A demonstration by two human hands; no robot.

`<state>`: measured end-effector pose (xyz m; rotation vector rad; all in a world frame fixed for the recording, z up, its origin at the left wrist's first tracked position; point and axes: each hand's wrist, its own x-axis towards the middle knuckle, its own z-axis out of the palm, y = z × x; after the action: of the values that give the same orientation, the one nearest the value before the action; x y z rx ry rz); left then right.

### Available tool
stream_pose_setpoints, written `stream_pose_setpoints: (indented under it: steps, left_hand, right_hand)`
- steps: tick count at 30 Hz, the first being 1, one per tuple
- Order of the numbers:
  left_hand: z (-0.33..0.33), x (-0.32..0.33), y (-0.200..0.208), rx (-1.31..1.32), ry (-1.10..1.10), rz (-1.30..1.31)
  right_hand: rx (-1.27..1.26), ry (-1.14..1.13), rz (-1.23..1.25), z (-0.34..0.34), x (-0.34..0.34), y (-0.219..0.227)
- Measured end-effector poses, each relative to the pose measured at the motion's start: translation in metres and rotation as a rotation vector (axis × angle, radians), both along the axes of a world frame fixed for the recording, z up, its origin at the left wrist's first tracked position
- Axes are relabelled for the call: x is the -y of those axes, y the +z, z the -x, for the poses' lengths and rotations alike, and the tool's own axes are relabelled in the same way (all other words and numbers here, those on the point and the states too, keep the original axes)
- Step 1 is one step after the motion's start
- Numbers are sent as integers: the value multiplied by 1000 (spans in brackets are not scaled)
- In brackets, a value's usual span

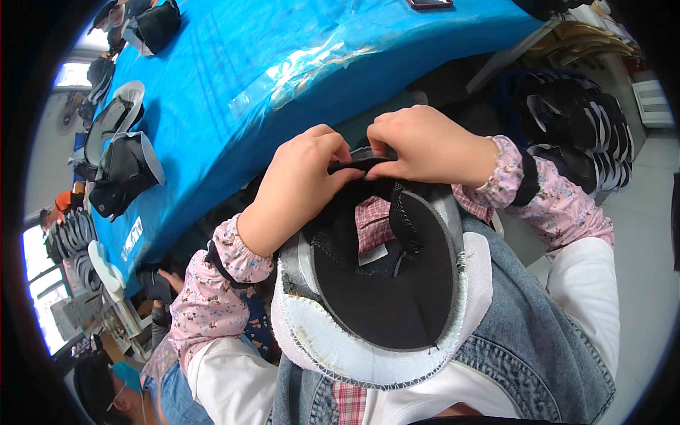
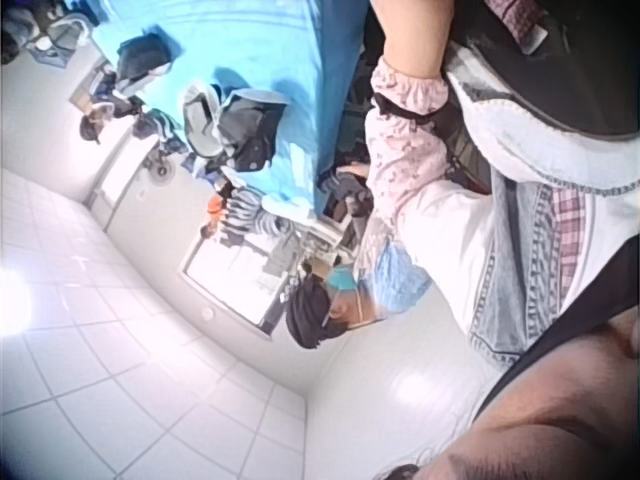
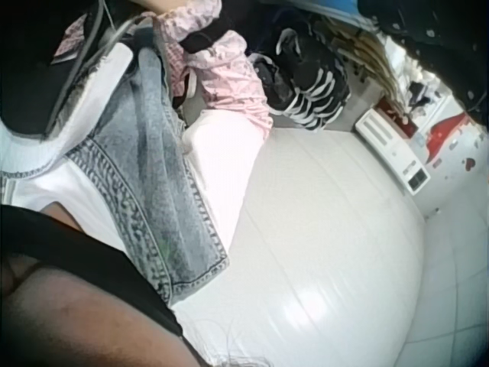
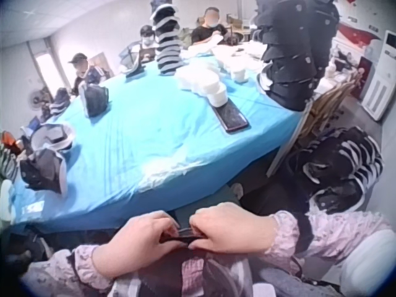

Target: The person picks up a white foam lining and inserts it into the interior of a black shoe upper, then uses their hands to press and smooth the lining into place against the inner walls of the upper.

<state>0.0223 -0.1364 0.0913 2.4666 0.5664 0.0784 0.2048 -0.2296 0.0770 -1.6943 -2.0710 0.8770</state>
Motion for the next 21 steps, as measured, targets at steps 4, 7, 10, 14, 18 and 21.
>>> stream_pose_setpoints:
  steps: [4,7,10,14,18,21]
  left_hand:
    - [1,-3,-1,5,10,13]
    - [0,-3,-1,-26,22,13]
    - [-3,-3,-7,21,-4,-82]
    - [-10,-4,-7,36,-14,-138]
    - [-11,-8,-3,1,-12,-94]
    - [-14,-10,-1,35,-54,-90]
  right_hand:
    - [-19,-54,-214,3,5,-16]
    - [-94,-119,-224,4,8,-18]
    - [-160,-174,-167,2,6,-20]
    - [-239,-225,-117,-2,4,-20]
    - [-223,-205,-112,-3,1,-15]
    - [-348,-249,-156,-5,-2,-14]
